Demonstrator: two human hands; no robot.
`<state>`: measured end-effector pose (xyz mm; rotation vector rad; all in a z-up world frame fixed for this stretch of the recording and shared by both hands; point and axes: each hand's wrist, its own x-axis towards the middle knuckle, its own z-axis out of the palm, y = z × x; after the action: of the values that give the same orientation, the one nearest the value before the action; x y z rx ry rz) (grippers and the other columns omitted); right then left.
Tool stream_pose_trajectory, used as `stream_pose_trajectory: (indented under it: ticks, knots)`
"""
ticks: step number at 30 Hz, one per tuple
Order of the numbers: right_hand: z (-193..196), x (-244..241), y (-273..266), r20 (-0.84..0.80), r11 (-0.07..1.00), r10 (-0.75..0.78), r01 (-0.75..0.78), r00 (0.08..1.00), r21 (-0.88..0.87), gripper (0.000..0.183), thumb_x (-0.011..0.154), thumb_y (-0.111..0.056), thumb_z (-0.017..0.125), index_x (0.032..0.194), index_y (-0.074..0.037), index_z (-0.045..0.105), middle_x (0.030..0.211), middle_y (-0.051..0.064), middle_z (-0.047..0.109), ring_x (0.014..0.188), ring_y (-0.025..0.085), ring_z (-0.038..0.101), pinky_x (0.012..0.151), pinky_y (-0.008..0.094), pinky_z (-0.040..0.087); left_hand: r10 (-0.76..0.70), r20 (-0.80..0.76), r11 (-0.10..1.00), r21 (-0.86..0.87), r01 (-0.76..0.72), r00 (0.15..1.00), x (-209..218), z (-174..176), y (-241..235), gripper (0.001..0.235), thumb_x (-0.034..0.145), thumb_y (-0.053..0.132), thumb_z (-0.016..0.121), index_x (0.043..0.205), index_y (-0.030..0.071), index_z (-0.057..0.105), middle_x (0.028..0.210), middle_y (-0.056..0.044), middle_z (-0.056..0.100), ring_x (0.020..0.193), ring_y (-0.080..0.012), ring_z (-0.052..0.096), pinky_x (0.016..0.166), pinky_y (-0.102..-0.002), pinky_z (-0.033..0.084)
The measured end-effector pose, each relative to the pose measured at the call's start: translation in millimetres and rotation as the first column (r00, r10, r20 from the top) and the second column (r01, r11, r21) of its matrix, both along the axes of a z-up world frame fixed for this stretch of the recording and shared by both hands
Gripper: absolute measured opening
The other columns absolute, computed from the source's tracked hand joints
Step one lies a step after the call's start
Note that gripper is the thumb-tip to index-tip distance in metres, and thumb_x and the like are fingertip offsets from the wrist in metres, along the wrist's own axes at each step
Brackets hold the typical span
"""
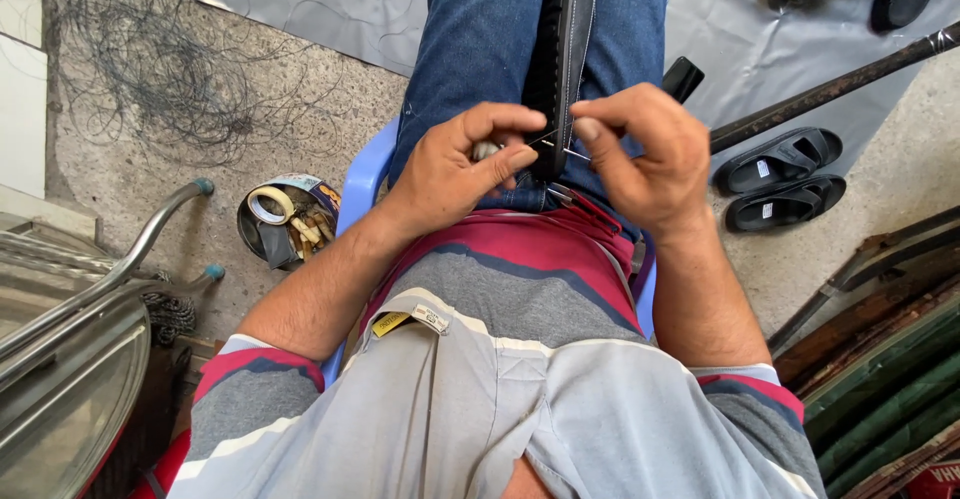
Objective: The person sits on a low chair and sews a black sandal held on their lap using a needle and thread. They pull the thread through the sandal repeatedly, then use scissors to cut the thread before continuing to sew.
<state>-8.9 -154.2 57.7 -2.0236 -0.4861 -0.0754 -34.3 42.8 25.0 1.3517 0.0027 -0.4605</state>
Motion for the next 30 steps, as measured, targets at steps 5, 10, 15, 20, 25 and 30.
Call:
stream_pose_trajectory:
  ticks: [5,10,15,20,25,30]
  knots:
    - [-4,4,-22,0.080,0.995,-0.091,0.094,0.993,-0.029,0.009,0.091,-0.003,0.066,0.097,0.002,0.071,0.067,0.010,0.054,0.058,0.023,0.052,0.059,0.034,0.046,-0.080,0.184,0.981,0.192,0.044,0.980,9,10,9,0.011,0.083,0.012,0.066,0.095,0.010,0.067,0.072,-0.006,0.060,0.059,-0.0124,0.060,0.050,-0.021,0.052]
    - [-1,3,-21,0.074,0.980,-0.197,0.198,0.978,-0.005,0.011,0.096,-0.002,0.061,0.097,0.007,0.068,0.068,0.013,0.054,0.060,0.024,0.050,0.059,0.034,0.043,-0.218,0.223,0.975,0.093,0.202,0.950,13,34,13,0.011,0.081,0.015,0.069,0.091,0.011,0.067,0.112,-0.007,0.054,0.085,-0.0159,0.061,0.069,-0.026,0.055]
    - [0,-9,10,-0.268,0.999,0.018,-0.005,0.963,0.047,0.006,0.086,-0.004,0.062,0.090,-0.004,0.067,0.069,0.016,0.056,0.064,0.031,0.057,0.061,0.038,0.046,-0.075,0.261,0.907,-0.383,0.174,0.962,20,40,-1,0.009,0.080,-0.002,0.067,0.088,0.000,0.065,0.087,-0.013,0.062,0.064,-0.0112,0.062,0.060,-0.022,0.053]
    - [5,-7,-1,-0.164,0.946,0.153,-0.192,0.975,-0.261,0.015,0.080,-0.003,0.066,0.093,-0.001,0.061,0.089,0.018,0.060,0.083,0.039,0.060,0.072,0.047,0.048,-0.165,0.381,0.967,0.245,0.072,0.910,25,18,7,0.011,0.087,0.008,0.062,0.097,0.011,0.065,0.082,-0.005,0.058,0.065,-0.0157,0.061,0.059,-0.027,0.050]
    - [-3,-12,-12,-0.306,0.840,0.193,-0.318,0.932,-0.440,0.025,0.077,-0.005,0.066,0.101,-0.007,0.059,0.102,0.010,0.058,0.081,0.033,0.063,0.067,0.041,0.051,-0.325,0.186,0.735,0.666,0.125,0.927,17,-17,6,0.026,0.083,0.014,0.062,0.103,0.017,0.047,0.082,0.001,0.066,0.075,-0.0265,0.063,0.062,-0.042,0.047]
    - [-14,-17,-16,-0.283,0.851,0.171,-0.287,0.944,-0.441,0.028,0.079,-0.003,0.064,0.107,-0.008,0.059,0.096,0.008,0.058,0.079,0.030,0.063,0.065,0.039,0.051,-0.393,0.096,0.727,0.641,0.246,0.914,12,-23,-5,0.034,0.081,0.016,0.062,0.104,0.017,0.038,0.083,-0.001,0.068,0.078,-0.0305,0.065,0.067,-0.046,0.048]
